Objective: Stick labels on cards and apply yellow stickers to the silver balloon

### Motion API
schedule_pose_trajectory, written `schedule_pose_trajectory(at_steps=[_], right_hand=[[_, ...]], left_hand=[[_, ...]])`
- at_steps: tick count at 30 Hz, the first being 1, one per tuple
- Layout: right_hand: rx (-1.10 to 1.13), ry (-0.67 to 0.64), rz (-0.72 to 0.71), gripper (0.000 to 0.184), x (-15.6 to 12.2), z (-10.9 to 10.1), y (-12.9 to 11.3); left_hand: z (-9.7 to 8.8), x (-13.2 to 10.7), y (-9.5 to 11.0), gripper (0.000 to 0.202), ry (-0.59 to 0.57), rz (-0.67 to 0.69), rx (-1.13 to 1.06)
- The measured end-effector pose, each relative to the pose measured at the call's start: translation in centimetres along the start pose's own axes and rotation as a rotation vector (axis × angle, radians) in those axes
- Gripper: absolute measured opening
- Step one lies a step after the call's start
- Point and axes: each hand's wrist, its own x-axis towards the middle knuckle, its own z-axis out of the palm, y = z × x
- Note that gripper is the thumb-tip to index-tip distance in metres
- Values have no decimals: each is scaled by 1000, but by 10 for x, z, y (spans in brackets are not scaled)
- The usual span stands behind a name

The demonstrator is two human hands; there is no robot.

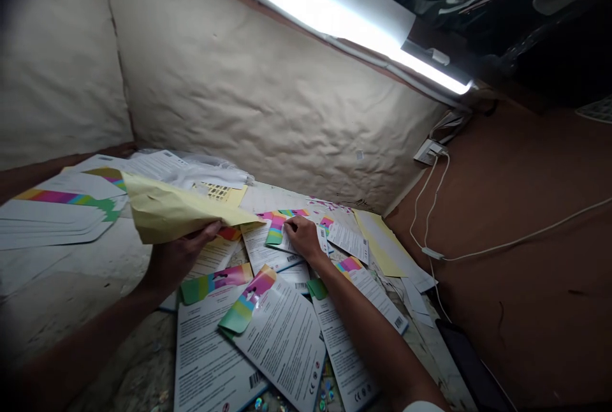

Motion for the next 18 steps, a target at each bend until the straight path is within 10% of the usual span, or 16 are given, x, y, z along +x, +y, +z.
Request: schedule_pose_trajectory(at_steps=[10, 18], right_hand=[[-162, -82, -105, 16, -2, 5, 0], [-220, -429, -169, 23, 5, -16, -8]], left_hand=[[-2, 0, 5, 32, -9, -12, -45], [-2, 0, 9, 36, -11, -100, -88]])
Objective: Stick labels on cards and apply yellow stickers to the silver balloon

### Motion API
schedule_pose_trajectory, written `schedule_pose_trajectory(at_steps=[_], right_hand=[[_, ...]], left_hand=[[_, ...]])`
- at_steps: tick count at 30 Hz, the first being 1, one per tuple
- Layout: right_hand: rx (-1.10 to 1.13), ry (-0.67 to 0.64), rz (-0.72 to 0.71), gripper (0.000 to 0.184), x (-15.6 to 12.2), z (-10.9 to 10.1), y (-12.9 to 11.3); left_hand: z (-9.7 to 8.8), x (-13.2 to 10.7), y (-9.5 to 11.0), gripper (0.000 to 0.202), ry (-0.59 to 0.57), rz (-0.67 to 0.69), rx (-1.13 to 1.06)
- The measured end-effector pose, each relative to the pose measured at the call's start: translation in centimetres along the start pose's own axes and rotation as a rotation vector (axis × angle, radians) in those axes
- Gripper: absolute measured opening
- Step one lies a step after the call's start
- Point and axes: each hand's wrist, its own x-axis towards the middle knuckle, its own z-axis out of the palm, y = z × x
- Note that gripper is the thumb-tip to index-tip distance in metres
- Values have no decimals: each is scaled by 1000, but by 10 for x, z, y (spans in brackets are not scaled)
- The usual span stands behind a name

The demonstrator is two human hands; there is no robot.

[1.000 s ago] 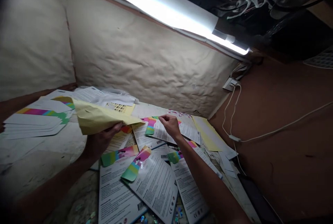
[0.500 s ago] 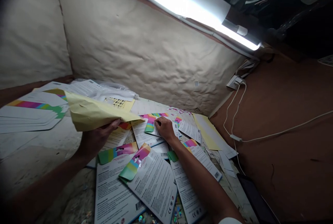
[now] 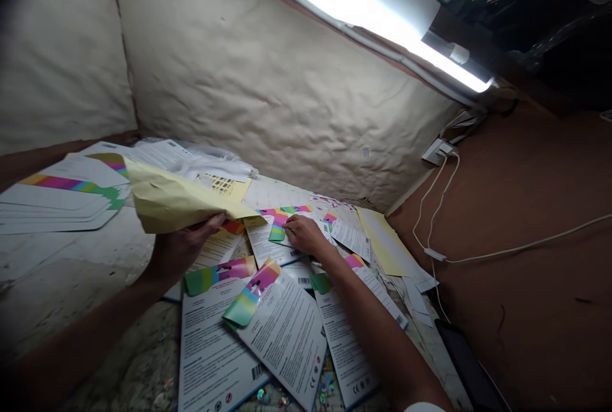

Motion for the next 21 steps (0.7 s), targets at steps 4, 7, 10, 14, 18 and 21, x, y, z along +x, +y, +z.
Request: schedule_pose_trajectory(at_steps=[4, 7, 10, 14, 18, 21], right_hand=[[60, -77, 29, 29, -11, -5, 1], [51, -106, 62, 43, -18, -4, -2], [15, -131, 73, 43, -13, -5, -4], [-12, -179, -5, 41, 16, -19, -3], [-73, -450, -233, 71, 49, -36, -5], [-157, -535, -308, 73, 64, -44, -9]], left_hand=[[0, 1, 1, 36, 9, 18, 2], [0, 2, -2, 33, -6, 40, -13], [1, 2, -6, 34, -25, 9, -67], [2, 3, -10, 37, -47, -46, -138], [3, 6, -16, 38, -56, -76, -197], [3, 11, -21, 42, -58, -124, -269]])
